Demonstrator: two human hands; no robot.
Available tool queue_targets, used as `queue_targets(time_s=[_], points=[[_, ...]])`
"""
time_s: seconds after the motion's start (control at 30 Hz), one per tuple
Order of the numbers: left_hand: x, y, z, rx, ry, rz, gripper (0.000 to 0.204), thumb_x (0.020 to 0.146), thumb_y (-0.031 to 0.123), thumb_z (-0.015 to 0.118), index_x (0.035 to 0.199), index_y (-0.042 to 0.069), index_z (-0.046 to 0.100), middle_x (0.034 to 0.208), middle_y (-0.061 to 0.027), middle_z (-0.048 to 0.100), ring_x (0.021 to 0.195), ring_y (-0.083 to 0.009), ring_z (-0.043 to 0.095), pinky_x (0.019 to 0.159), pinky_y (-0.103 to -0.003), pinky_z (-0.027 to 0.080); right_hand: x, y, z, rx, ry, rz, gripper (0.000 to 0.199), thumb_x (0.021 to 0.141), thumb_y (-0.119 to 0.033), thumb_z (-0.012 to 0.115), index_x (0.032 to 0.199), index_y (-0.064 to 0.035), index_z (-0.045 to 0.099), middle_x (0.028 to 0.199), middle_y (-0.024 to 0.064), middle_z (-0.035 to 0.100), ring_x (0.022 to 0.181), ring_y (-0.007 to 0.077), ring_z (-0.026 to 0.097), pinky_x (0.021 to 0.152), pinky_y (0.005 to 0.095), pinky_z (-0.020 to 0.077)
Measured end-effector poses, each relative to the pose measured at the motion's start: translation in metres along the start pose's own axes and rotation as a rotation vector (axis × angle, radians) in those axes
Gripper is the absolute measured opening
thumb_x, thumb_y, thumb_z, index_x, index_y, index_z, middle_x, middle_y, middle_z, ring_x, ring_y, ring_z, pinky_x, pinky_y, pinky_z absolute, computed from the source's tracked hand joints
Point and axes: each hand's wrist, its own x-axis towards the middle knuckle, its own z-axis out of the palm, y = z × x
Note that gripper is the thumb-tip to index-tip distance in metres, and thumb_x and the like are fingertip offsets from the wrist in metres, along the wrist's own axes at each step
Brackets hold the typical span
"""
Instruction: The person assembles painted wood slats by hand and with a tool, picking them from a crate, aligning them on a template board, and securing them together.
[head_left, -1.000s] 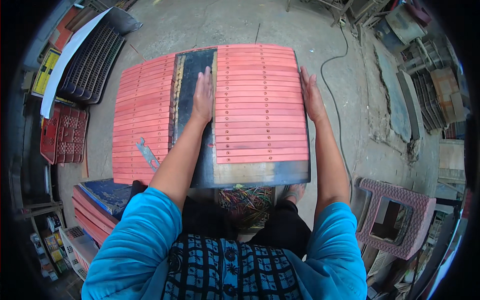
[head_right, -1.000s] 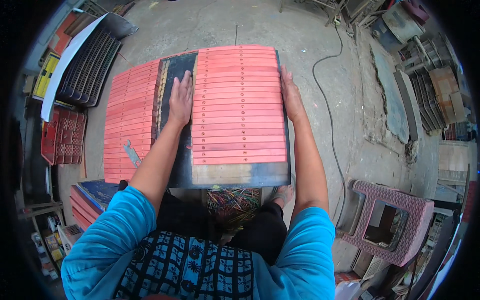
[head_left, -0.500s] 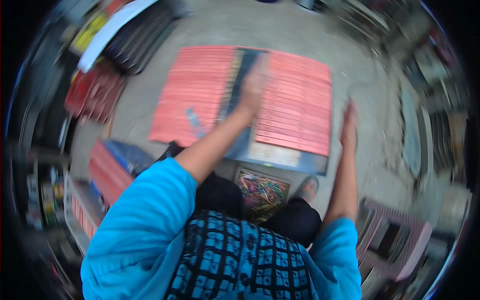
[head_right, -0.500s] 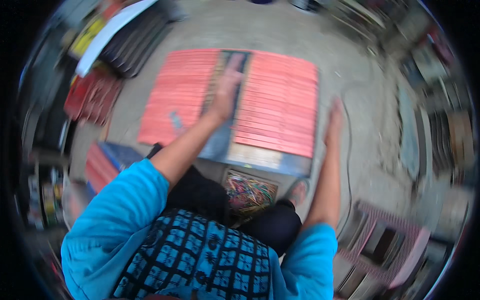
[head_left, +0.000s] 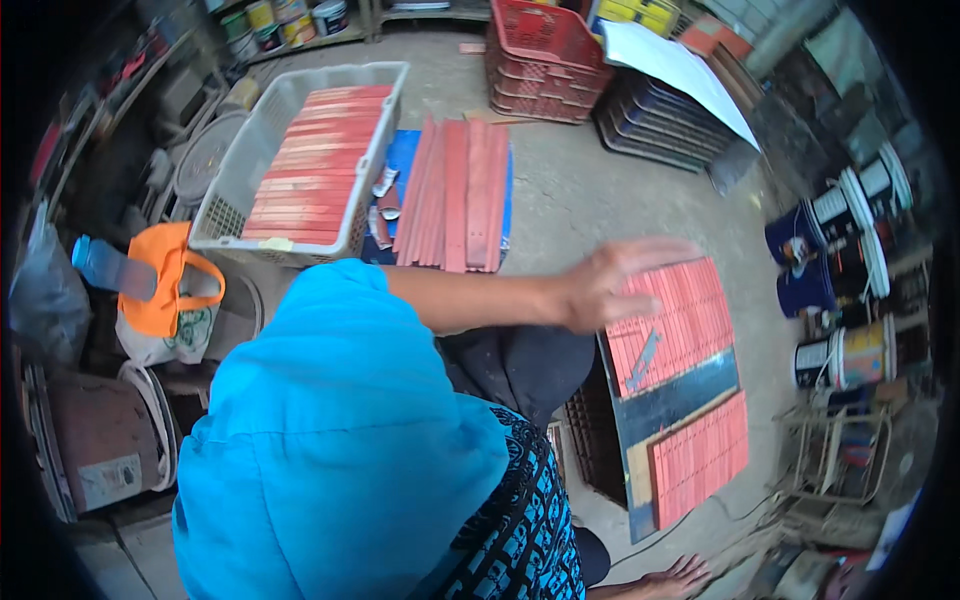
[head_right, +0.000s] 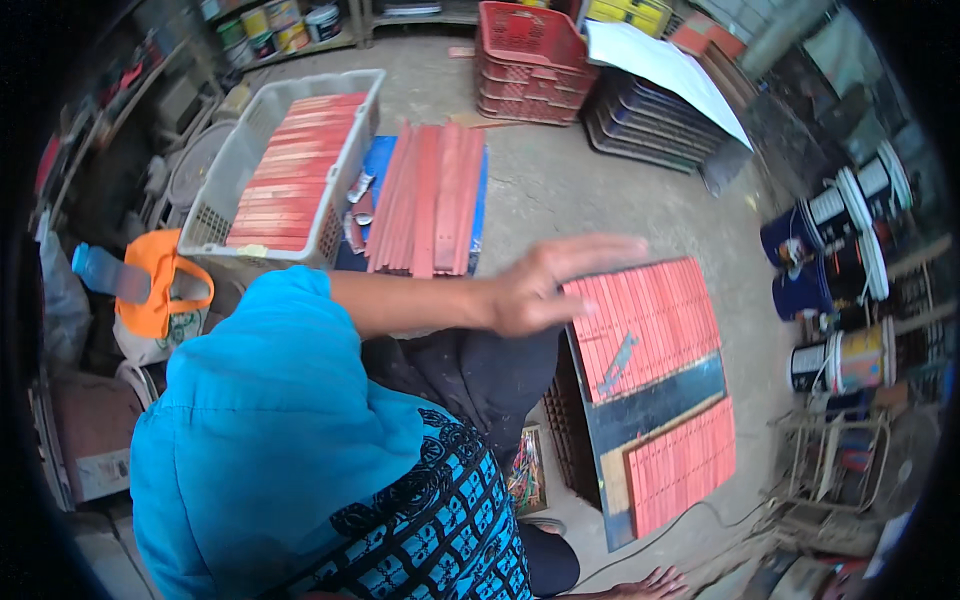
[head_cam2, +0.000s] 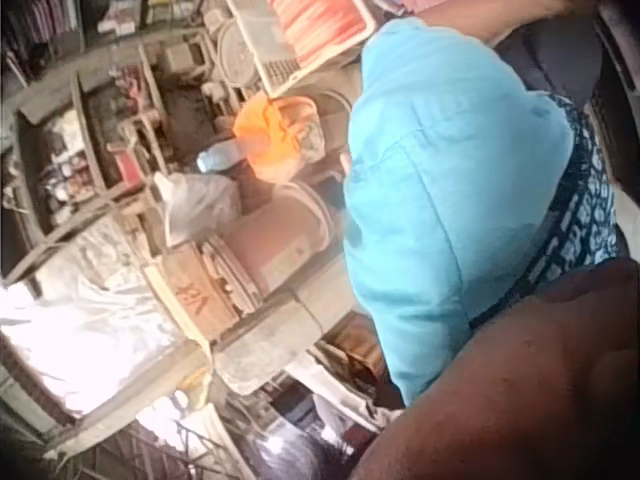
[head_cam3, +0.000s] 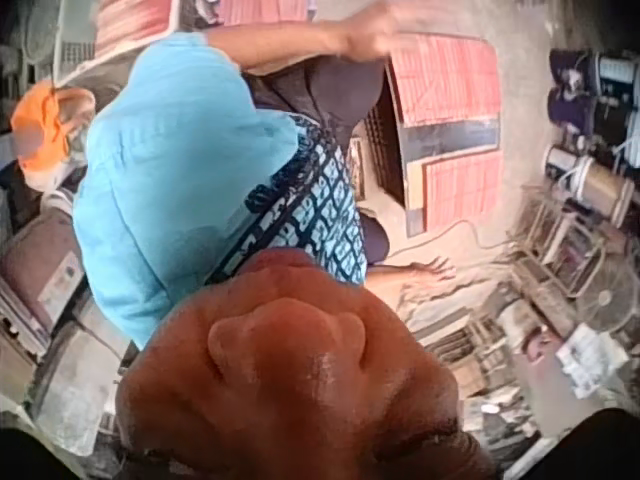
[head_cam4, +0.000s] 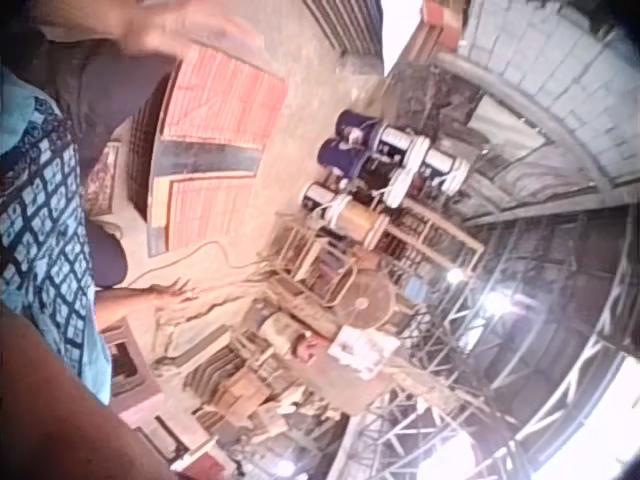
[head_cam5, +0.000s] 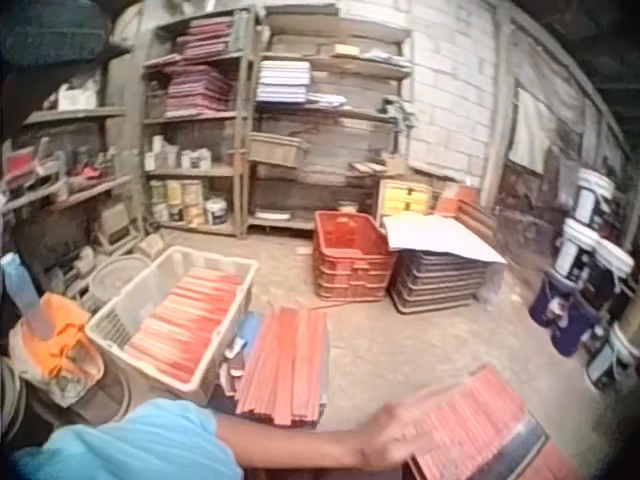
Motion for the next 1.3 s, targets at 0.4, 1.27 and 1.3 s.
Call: queue_targets(time_s=[0.4,1.27,1.3], points=[[-0.286,-0.048,-0.436,1.111,0.382,-1.449,0.057,0.079,0.047,0.036,0.105,0.002,0.058,0.107,-0.0257,0.054,0.103,-0.0407,0.049,0.091,-0.04,0.036,-0.069,-0.09,0.188,0.068,-0.449,-0.3,0.048,0.089,-0.023,0.042,0.131,-0.0022,0.03,0.124,0.0167,0.045,0.107,0.0299,0.05,0.087,0.0399,0.0408],[-0.309,0.025,-0.389,0.715,0.388,-1.851,0.078,0.08,0.062,0.03,0.098,-0.01,0.056,0.103,-0.0256,0.055,0.096,-0.035,0.053,0.088,-0.038,0.036,-0.332,-0.106,0.397,0.174,-1.586,0.045,0.037,0.087,-0.007,0.047,0.123,0.0024,0.043,0.113,0.015,0.052,0.085,0.0164,0.058,0.073,0.0262,0.0471],[-0.303,0.026,-0.388,0.698,0.32,-1.867,0.081,0.078,0.064,0.027,0.094,-0.008,0.059,0.102,-0.0281,0.055,0.103,-0.0381,0.051,0.09,-0.039,0.035,-0.343,-0.109,0.403,0.152,-1.645,0.009,0.036,0.086,-0.006,0.048,0.121,0.0023,0.045,0.112,0.0139,0.052,0.086,0.0162,0.058,0.074,0.0264,0.047]])
